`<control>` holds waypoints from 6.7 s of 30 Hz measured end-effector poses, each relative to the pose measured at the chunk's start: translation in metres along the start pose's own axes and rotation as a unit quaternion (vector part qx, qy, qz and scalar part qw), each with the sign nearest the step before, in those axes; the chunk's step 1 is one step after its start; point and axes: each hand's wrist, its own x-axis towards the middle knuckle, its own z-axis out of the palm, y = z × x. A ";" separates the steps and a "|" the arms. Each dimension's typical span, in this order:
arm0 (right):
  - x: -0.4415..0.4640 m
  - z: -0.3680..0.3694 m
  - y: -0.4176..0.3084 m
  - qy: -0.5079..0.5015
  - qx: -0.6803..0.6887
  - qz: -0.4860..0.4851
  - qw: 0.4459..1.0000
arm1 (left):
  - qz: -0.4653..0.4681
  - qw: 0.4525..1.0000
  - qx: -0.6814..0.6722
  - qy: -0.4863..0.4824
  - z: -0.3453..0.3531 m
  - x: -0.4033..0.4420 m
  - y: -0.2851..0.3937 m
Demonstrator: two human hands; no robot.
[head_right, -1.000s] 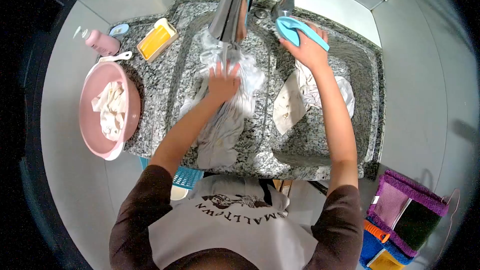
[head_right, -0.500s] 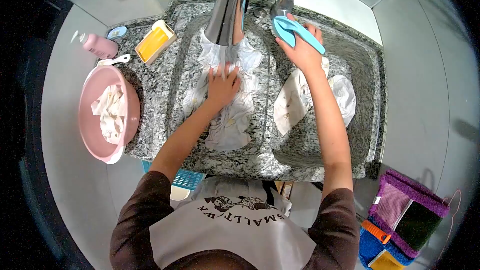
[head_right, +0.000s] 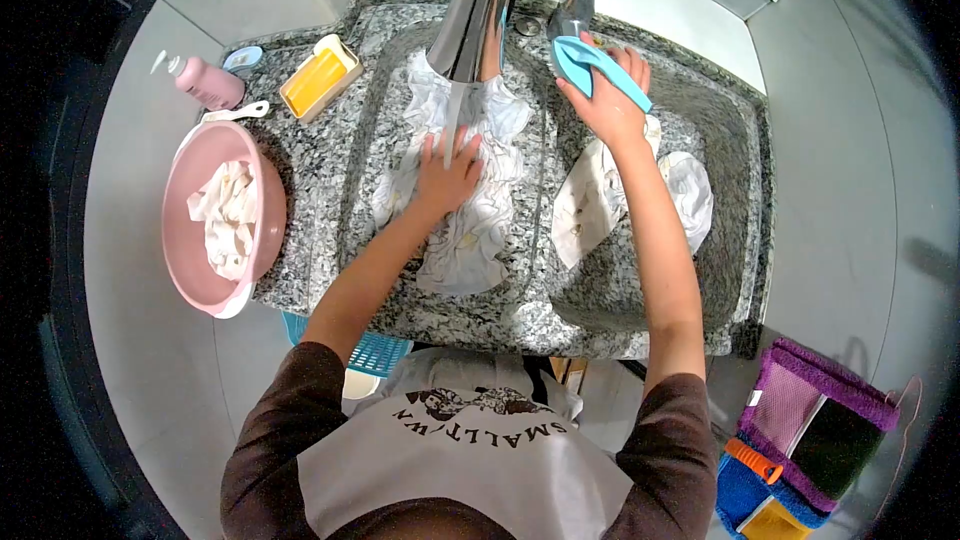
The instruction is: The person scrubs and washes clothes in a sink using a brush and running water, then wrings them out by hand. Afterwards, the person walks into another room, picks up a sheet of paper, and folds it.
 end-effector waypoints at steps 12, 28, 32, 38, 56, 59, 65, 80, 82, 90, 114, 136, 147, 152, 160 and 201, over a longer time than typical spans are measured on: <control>0.006 0.015 0.004 -0.021 0.023 -0.066 0.997 | -0.003 0.950 -0.043 -0.310 -0.057 -0.016 -0.003; 0.004 0.012 0.003 -0.038 0.028 -0.086 0.995 | 0.032 0.955 -0.061 -0.288 -0.060 -0.025 -0.005; -0.031 0.010 -0.031 -0.040 0.054 -0.049 0.997 | -0.054 0.947 0.013 -0.317 -0.048 -0.014 -0.023; -0.093 0.005 -0.120 -0.293 0.329 0.170 0.882 | -0.172 0.955 0.152 -0.189 -0.003 0.011 -0.026; -0.013 0.078 -0.097 -0.224 0.178 0.093 0.954 | -0.026 0.965 -0.068 -0.251 -0.082 -0.004 -0.040; -0.030 0.025 -0.104 -0.269 0.278 0.186 0.903 | 0.032 0.983 -0.058 -0.172 -0.025 0.011 -0.030; -0.081 -0.028 -0.083 -0.189 0.366 0.294 0.863 | 0.010 0.972 -0.165 -0.167 0.017 0.040 0.044; -0.061 0.006 -0.121 -0.234 0.388 0.268 0.850 | -0.190 0.949 -0.080 -0.239 0.005 0.030 0.031; -0.058 0.011 -0.118 -0.210 0.388 0.277 0.854 | -0.165 0.954 -0.075 -0.241 -0.001 0.027 0.038; -0.072 0.015 -0.102 -0.334 0.332 0.281 0.836 | 0.005 0.956 -0.115 -0.271 -0.083 -0.039 -0.001; -0.058 0.099 -0.169 -0.133 0.023 -0.235 0.963 | -0.018 0.906 -0.105 -0.410 -0.173 -0.089 0.012; -0.043 0.057 -0.118 -0.324 0.331 0.211 0.861 | -0.029 0.976 -0.024 -0.216 -0.013 -0.015 -0.034; -0.059 0.067 -0.211 -0.267 0.139 0.077 0.950 | -0.041 0.951 0.054 -0.302 -0.113 -0.064 -0.013; -0.080 0.072 -0.201 -0.274 0.116 0.043 0.954 | -0.007 0.941 0.090 -0.325 -0.135 -0.085 -0.024; -0.104 0.061 -0.231 -0.217 0.079 -0.005 0.973 | 0.058 0.893 0.169 -0.413 -0.158 -0.085 -0.031; -0.052 0.081 -0.161 -0.167 0.047 0.032 0.984 | -0.029 0.936 -0.211 -0.279 -0.133 -0.061 -0.020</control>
